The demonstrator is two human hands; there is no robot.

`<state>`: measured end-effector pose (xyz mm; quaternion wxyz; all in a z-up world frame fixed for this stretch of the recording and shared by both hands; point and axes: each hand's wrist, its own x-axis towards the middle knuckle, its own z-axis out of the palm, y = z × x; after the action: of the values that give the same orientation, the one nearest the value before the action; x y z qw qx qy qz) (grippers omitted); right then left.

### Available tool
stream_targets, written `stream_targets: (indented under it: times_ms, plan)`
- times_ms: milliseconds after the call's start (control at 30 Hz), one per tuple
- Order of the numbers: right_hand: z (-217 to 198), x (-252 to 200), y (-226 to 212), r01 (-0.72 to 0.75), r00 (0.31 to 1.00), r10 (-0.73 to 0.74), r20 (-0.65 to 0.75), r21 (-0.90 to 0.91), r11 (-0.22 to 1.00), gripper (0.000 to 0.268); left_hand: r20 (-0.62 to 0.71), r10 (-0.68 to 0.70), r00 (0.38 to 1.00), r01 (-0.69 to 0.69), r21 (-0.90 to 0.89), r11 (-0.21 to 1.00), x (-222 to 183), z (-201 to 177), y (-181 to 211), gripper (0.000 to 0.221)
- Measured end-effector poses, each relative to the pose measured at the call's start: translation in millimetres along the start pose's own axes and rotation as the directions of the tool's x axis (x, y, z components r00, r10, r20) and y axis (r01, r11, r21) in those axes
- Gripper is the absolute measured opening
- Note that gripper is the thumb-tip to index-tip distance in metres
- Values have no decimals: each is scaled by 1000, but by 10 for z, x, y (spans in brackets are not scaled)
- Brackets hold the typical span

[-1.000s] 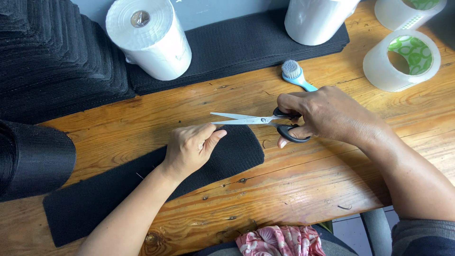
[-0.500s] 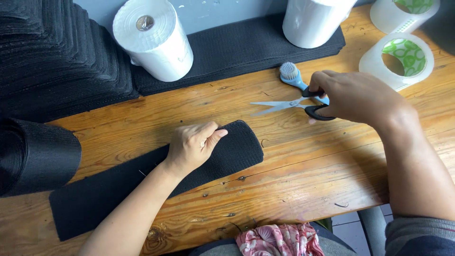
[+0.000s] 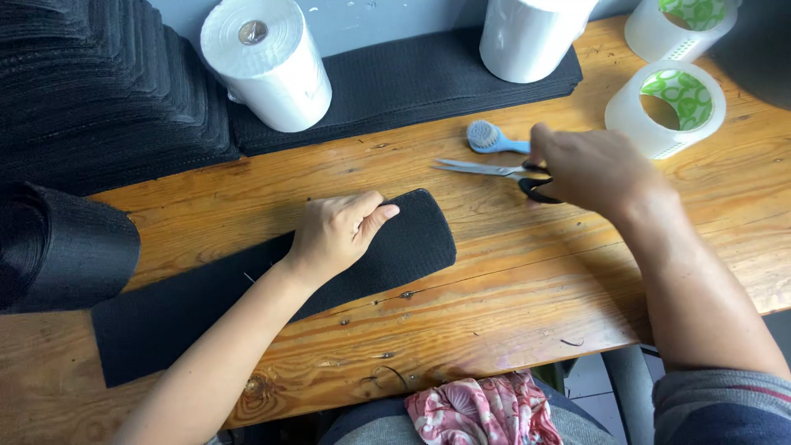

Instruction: Trimming the edges and rounded ends of a black textured strap using scissors

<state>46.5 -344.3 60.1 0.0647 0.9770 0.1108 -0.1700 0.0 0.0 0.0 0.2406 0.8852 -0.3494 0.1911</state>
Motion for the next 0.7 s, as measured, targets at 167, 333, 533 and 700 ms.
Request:
stream_targets:
  times_ms: [167, 333, 533, 700]
  plan:
    - [255, -43, -276, 159, 979, -174, -107, -137, 978, 37, -58, -103, 993, 96, -103, 990, 293, -179, 173, 36]
    - [372, -17, -369, 232, 967, -243, -72, -143, 962, 47, -139, -99, 985, 87, -84, 993, 508, -153, 210, 39]
    - [-169, -251, -342, 244, 959, -247, -141, -36, 969, 35, -184, -63, 981, 43, -111, 993, 597, -107, 311, 37]
    - [-348, -260, -448, 286, 941, -324, -94, 734, 617, 53, -226, -65, 972, 50, -71, 996, 508, -182, 217, 36]
